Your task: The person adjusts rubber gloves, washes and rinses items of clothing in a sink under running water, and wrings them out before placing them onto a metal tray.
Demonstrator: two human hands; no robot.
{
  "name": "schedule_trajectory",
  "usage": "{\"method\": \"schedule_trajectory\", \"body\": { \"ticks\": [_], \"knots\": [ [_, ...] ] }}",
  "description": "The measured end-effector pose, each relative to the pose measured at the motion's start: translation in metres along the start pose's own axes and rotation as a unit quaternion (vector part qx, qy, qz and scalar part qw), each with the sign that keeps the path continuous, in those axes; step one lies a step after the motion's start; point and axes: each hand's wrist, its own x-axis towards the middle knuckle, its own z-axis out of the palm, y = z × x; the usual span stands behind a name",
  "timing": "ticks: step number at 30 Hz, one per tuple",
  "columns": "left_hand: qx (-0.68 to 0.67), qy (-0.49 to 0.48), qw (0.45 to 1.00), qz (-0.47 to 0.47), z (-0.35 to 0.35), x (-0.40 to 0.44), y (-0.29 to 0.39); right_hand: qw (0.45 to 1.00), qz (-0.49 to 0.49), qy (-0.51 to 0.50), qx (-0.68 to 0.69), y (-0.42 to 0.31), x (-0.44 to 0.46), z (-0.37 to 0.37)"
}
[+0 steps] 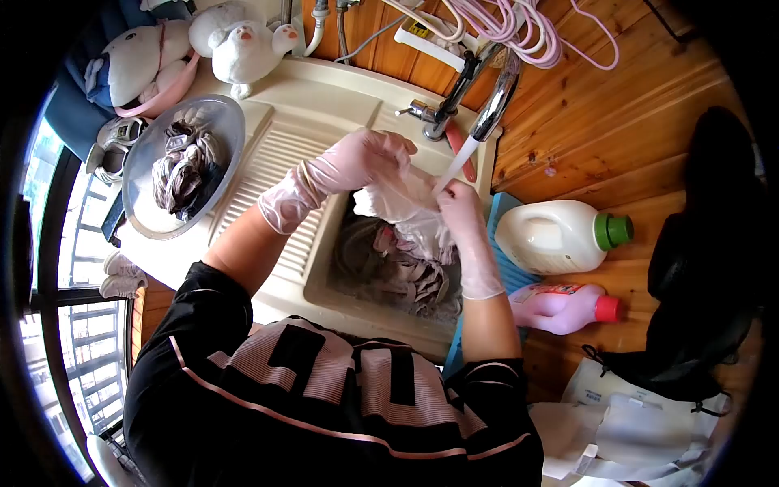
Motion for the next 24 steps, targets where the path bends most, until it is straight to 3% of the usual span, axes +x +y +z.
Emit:
{"method": "schedule_trajectory", "body": {
  "ticks": [1,4,7,8,9,10,11,12,13,15,18,21,24],
  "knots": [
    [0.054,-0.005,0.998,0.034,0.002,0.002,0.002,0.984,-0.033,0.038,-0.173,-0.009,-0.006,0.005],
    [0.099,0.047,0.991,0.074,-0.008,0.008,0.01,0.905,-0.015,0.04,-0.423,0.033,-0.001,0.029],
    [0.215,0.073,0.971,0.074,-0.017,0.002,0.018,0.898,-0.056,0.045,-0.434,0.078,0.001,0.019],
    [0.26,0.062,0.962,0.049,-0.015,0.0,0.012,0.93,0.003,0.002,-0.368,0.079,0.009,0.015],
    [0.304,0.047,0.951,0.023,-0.012,-0.004,0.01,0.956,0.0,-0.019,-0.294,0.081,0.017,0.011],
    [0.405,0.017,0.911,-0.077,-0.012,-0.006,0.02,0.976,0.0,-0.039,-0.216,0.087,0.023,0.007],
    [0.379,0.019,0.919,-0.11,-0.017,-0.009,0.014,0.989,0.001,-0.056,-0.136,0.092,0.027,0.002],
    [0.404,0.031,0.906,-0.121,-0.019,-0.013,0.011,0.989,-0.005,-0.14,0.053,0.096,0.03,-0.005],
    [0.429,0.046,0.893,-0.131,-0.022,-0.017,0.009,0.989,0.058,-0.135,0.014,0.08,0.03,-0.014],
    [0.416,0.061,0.903,-0.086,-0.018,-0.027,0.013,0.983,0.126,-0.025,-0.132,0.022,0.013,-0.026],
    [0.414,0.026,0.908,-0.055,-0.001,-0.034,0.011,0.973,0.081,0.13,-0.175,0.033,0.023,-0.011],
    [0.422,0.004,0.893,-0.156,-0.015,-0.035,0.021,0.952,-0.042,0.126,-0.275,0.016,0.004,-0.021],
    [0.312,-0.004,0.936,-0.165,-0.035,-0.045,0.002,0.963,-0.106,0.045,-0.244,-0.008,-0.009,-0.056]
  ]
}}
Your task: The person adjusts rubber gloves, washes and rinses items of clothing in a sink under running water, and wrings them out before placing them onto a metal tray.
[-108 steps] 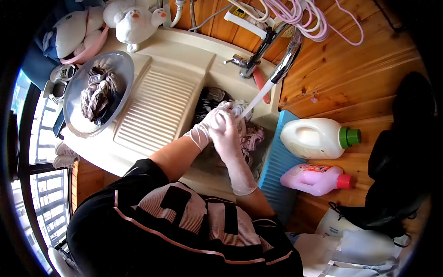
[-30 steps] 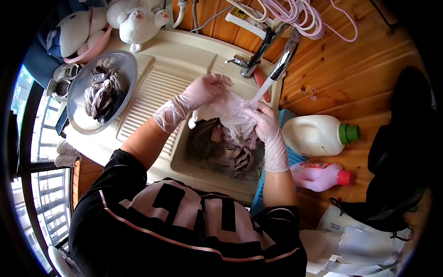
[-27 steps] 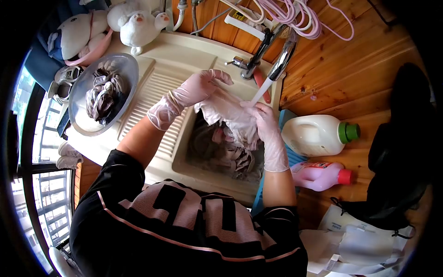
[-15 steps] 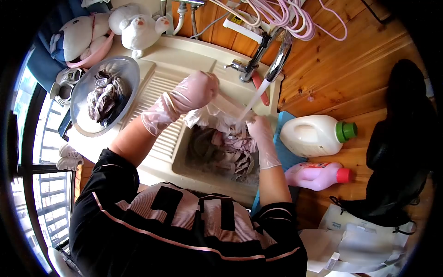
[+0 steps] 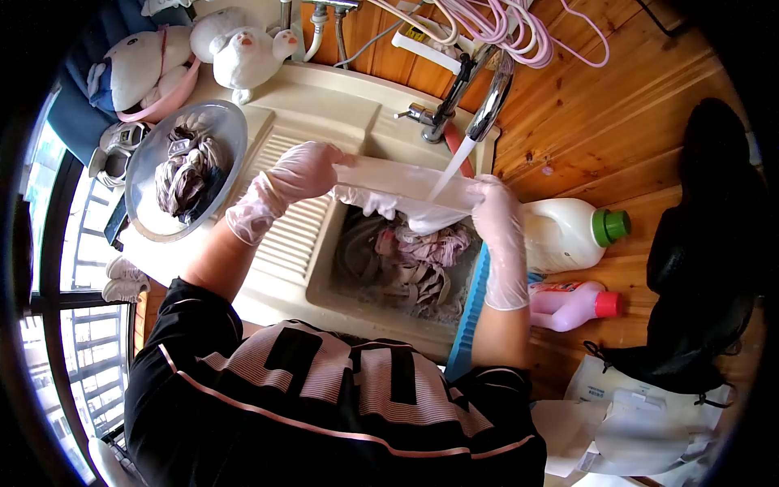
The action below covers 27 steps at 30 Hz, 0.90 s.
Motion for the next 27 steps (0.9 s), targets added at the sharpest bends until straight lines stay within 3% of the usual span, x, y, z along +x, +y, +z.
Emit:
{"method": "schedule_trajectory", "body": {
  "ticks": [5,7,11,13,14,17,18,19,22,23,25,27],
  "knots": [
    [-0.116,-0.04,0.99,0.068,-0.001,0.021,-0.019,0.949,0.049,-0.033,0.31,0.005,0.003,-0.03],
    [-0.137,-0.036,0.98,0.138,0.0,0.026,-0.026,0.971,0.027,-0.033,0.234,0.005,0.002,-0.047],
    [-0.039,-0.084,0.996,-0.002,-0.008,0.033,-0.016,0.955,0.09,0.021,0.281,0.02,0.009,-0.046],
    [0.016,-0.07,0.997,0.001,-0.013,0.031,-0.012,0.95,0.088,0.056,0.295,0.026,0.002,-0.046],
    [0.045,-0.069,0.997,0.007,-0.013,0.031,-0.009,0.969,0.061,0.039,0.237,0.033,0.005,-0.038],
    [0.054,-0.057,0.995,0.061,-0.018,0.032,-0.013,0.909,0.083,0.121,0.391,0.03,0.0,-0.05],
    [0.035,-0.006,0.996,0.086,-0.017,0.027,-0.012,0.896,0.131,0.102,0.413,0.021,-0.003,-0.055],
    [0.015,0.041,0.993,0.113,-0.015,0.025,-0.011,0.85,0.124,0.087,0.504,0.024,-0.003,-0.049],
    [-0.123,0.066,0.99,0.035,-0.013,0.031,-0.005,0.695,0.097,0.042,0.711,0.031,0.0,-0.034],
    [-0.437,0.082,0.893,0.072,0.009,0.036,-0.013,0.666,0.111,0.031,0.737,0.029,0.002,-0.033],
    [-0.703,0.098,0.705,-0.015,0.023,0.046,0.001,0.605,0.143,0.005,0.784,0.024,0.003,-0.03],
    [-0.862,0.087,0.499,0.013,0.04,0.067,0.002,0.751,0.078,0.0,0.655,0.017,-0.001,-0.028]
  ]
}}
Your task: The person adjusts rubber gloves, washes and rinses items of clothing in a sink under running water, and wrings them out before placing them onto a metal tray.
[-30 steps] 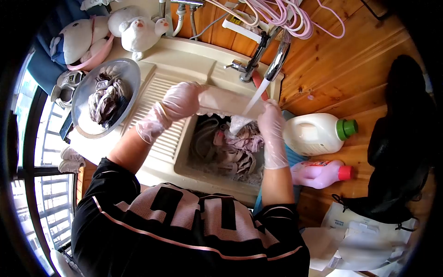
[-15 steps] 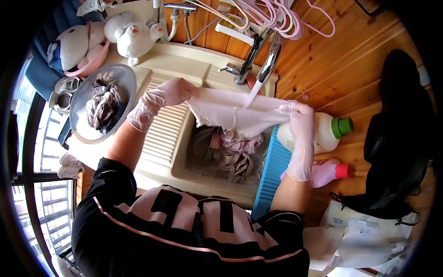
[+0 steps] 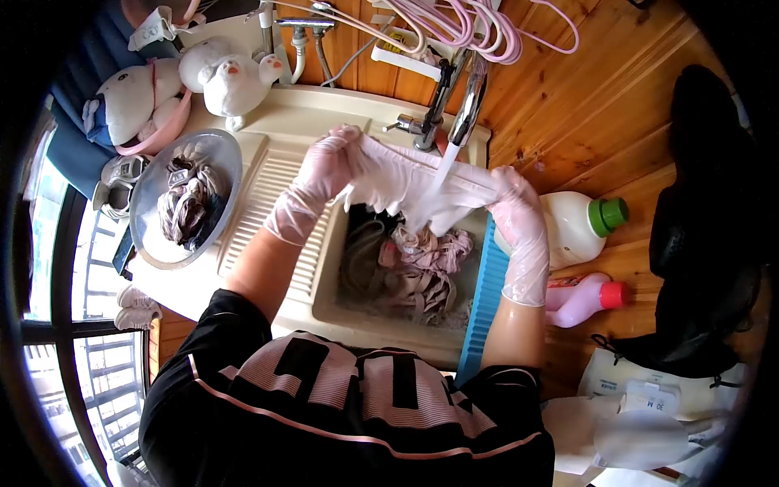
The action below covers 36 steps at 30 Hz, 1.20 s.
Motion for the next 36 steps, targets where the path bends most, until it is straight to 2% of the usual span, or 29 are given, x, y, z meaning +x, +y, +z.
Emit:
{"method": "schedule_trajectory", "body": {
  "ticks": [2,3,4,6,7,8,9,10,11,12,13,14,15,18,19,20,21,22,23,24,26,27,28,30,31,32,34,35,36],
  "knots": [
    [0.01,-0.011,0.999,-0.039,0.018,0.002,-0.018,0.978,-0.061,-0.037,-0.195,-0.003,-0.006,0.014],
    [0.095,0.024,0.995,-0.029,0.027,0.005,-0.028,0.942,-0.058,-0.018,-0.329,-0.015,-0.016,0.034],
    [0.188,-0.015,0.981,-0.04,0.029,0.009,-0.032,0.887,-0.057,-0.034,-0.456,-0.014,-0.013,0.031],
    [0.406,-0.087,0.908,0.051,0.05,-0.002,-0.046,0.85,-0.067,0.017,-0.522,-0.005,-0.01,0.016],
    [0.419,-0.231,0.878,-0.01,0.052,-0.004,-0.039,0.845,-0.084,0.033,-0.528,-0.003,-0.008,0.004],
    [0.557,-0.288,0.776,0.063,0.052,-0.005,-0.038,0.839,-0.1,0.047,-0.533,0.0,-0.007,-0.009],
    [0.674,-0.334,0.645,0.135,0.052,-0.006,-0.039,0.834,-0.114,0.061,-0.537,-0.002,-0.008,-0.011],
    [0.764,-0.368,0.49,0.201,0.053,-0.008,-0.04,0.862,-0.054,0.049,-0.501,-0.005,-0.009,-0.011],
    [0.795,-0.377,0.455,0.137,0.057,-0.007,-0.038,0.886,0.007,0.036,-0.461,-0.011,-0.012,-0.009],
    [0.796,-0.335,0.497,0.087,0.064,-0.006,-0.035,0.905,0.068,0.023,-0.419,-0.019,-0.014,-0.003],
    [0.792,-0.291,0.536,0.037,0.071,-0.003,-0.033,0.894,0.104,0.0,-0.435,-0.023,-0.014,0.004],
    [0.783,-0.243,0.572,-0.012,0.075,0.0,-0.032,0.929,0.089,0.005,-0.36,-0.018,-0.014,0.011],
    [0.747,-0.232,0.622,-0.003,0.065,0.008,-0.041,0.957,0.071,0.01,-0.282,-0.012,-0.013,0.02],
    [0.485,-0.161,0.855,-0.085,0.053,0.008,-0.072,0.987,0.068,-0.025,-0.142,0.009,-0.005,0.045],
    [0.409,-0.123,0.894,-0.135,0.049,0.015,-0.083,0.982,0.07,-0.05,-0.17,0.011,-0.002,0.059],
    [0.281,-0.197,0.922,-0.18,0.036,0.022,-0.086,0.965,-0.016,-0.114,-0.235,0.026,0.006,0.063],
    [0.145,-0.268,0.927,-0.22,0.035,0.021,-0.079,0.95,-0.072,-0.105,-0.285,0.036,0.013,0.069],
    [0.13,-0.222,0.939,-0.229,0.032,0.016,-0.072,0.929,-0.131,-0.094,-0.333,0.041,0.016,0.076],
    [0.113,-0.175,0.949,-0.236,0.03,0.01,-0.065,0.977,-0.069,-0.013,-0.202,0.042,0.012,0.081],
    [0.095,-0.128,0.958,-0.24,0.034,0.0,-0.054,0.976,-0.05,0.017,-0.209,0.045,0.015,0.081],
    [0.102,0.051,0.963,-0.246,-0.01,0.004,-0.07,0.973,-0.012,0.075,-0.22,0.056,0.023,0.079],
    [0.176,0.146,0.934,-0.274,-0.007,-0.005,-0.073,0.976,-0.037,0.026,-0.213,0.063,0.025,0.078],
    [0.139,0.23,0.906,-0.328,0.001,-0.012,-0.074,0.969,-0.045,0.012,-0.245,0.065,0.021,0.086],
    [-0.053,0.249,0.916,-0.309,-0.018,-0.009,-0.101,0.967,-0.072,0.008,-0.243,0.063,0.004,0.108],
    [-0.265,0.015,0.918,-0.295,-0.035,-0.003,-0.113,0.942,-0.105,0.012,-0.318,0.067,-0.003,0.114],
    [-0.405,-0.234,0.827,-0.312,-0.052,0.002,-0.126,0.935,-0.158,0.004,-0.316,0.068,-0.013,0.124],
    [-0.28,0.015,0.905,-0.321,-0.019,-0.004,-0.111,0.885,-0.231,-0.003,-0.405,0.094,-0.011,0.117],
    [-0.385,-0.08,0.867,-0.306,-0.049,0.015,-0.137,0.879,-0.218,0.029,-0.423,0.097,-0.011,0.119],
    [-0.307,-0.089,0.898,-0.302,-0.043,0.012,-0.134,0.856,-0.229,0.048,-0.46,0.096,-0.011,0.121]
  ]
}}
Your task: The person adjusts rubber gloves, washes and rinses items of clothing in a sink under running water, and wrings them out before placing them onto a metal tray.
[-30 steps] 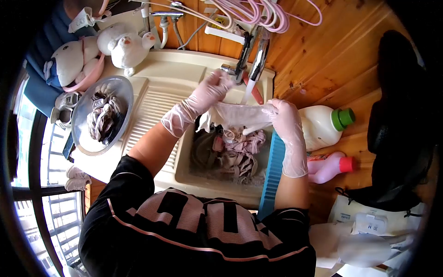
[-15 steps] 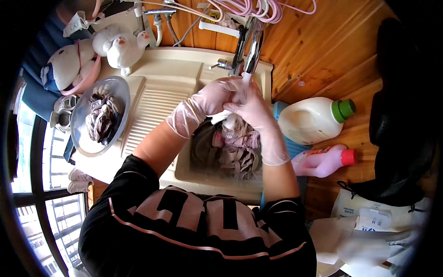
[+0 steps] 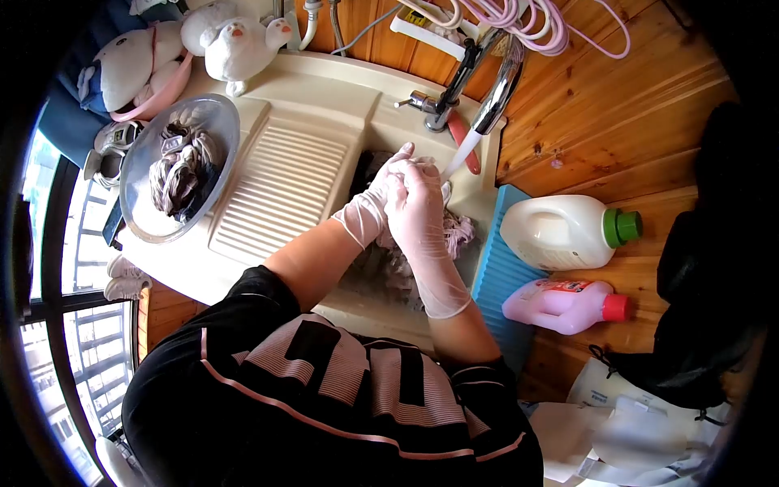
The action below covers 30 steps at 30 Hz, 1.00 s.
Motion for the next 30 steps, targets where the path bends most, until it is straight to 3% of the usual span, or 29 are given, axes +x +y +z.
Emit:
{"method": "schedule_trajectory", "body": {
  "ticks": [2,3,6,7,8,10,12,13,15,16,18,19,20,22,24,26,28,29,30],
  "knots": [
    [0.164,0.037,0.986,0.006,0.023,-0.008,-0.01,0.995,-0.013,0.029,-0.09,-0.001,0.004,0.004],
    [0.06,-0.04,0.997,0.013,0.022,-0.007,-0.012,0.99,-0.02,0.042,-0.135,0.0,0.007,0.006],
    [0.102,0.064,0.99,0.071,0.021,-0.008,-0.022,0.986,0.121,0.01,-0.111,0.03,0.017,0.011],
    [0.113,0.088,0.986,0.082,0.02,-0.008,-0.026,0.961,0.277,-0.026,0.001,0.046,0.024,0.013],
    [0.124,0.111,0.981,0.096,0.019,-0.009,-0.03,0.977,0.2,-0.011,-0.067,0.073,0.025,0.02],
    [0.177,0.279,0.934,0.134,0.013,-0.016,-0.034,0.971,0.194,-0.068,-0.124,0.074,0.028,0.016],
    [0.351,0.407,0.834,0.126,-0.008,-0.024,-0.032,0.972,0.152,-0.083,-0.16,0.129,0.027,0.016],
    [0.564,0.349,0.746,0.059,0.006,-0.039,-0.024,0.965,0.152,-0.125,-0.173,0.149,0.026,0.016],
    [0.813,0.227,0.536,-0.005,-0.013,-0.058,0.004,0.95,0.104,-0.208,-0.207,0.148,0.027,0.007],
    [0.875,0.177,0.45,-0.001,-0.07,-0.052,0.03,0.935,0.26,-0.242,0.008,0.12,0.028,-0.001],
    [0.629,0.34,0.694,0.086,-0.081,-0.063,0.033,0.89,0.3,-0.259,0.225,0.08,0.029,-0.026],
    [0.596,0.355,0.713,0.102,-0.074,-0.069,0.036,0.881,0.222,-0.312,0.278,0.077,0.026,-0.024],
    [0.632,0.333,0.693,0.094,-0.068,-0.074,0.035,0.894,0.214,-0.322,0.226,0.07,0.018,-0.02],
    [0.755,0.275,0.591,0.075,-0.043,-0.08,0.029,0.941,0.104,-0.317,0.06,0.073,0.014,-0.017],
    [0.825,0.351,0.439,0.055,0.017,-0.089,0.016,0.902,0.199,-0.259,0.283,0.025,0.021,-0.028],
    [0.851,0.241,0.459,0.078,0.019,-0.09,0.024,0.951,0.109,-0.29,0.008,0.05,0.021,-0.027],
    [0.885,0.142,0.438,0.073,0.038,-0.088,0.022,0.944,0.112,-0.308,0.039,0.048,0.024,-0.034],
    [0.877,0.108,0.457,0.102,0.018,-0.078,0.024,0.944,0.125,-0.284,0.115,0.031,0.024,-0.043],
    [0.889,0.037,0.4,0.219,0.004,-0.065,0.021,0.941,0.117,-0.298,0.112,0.035,0.026,-0.045]
  ]
}}
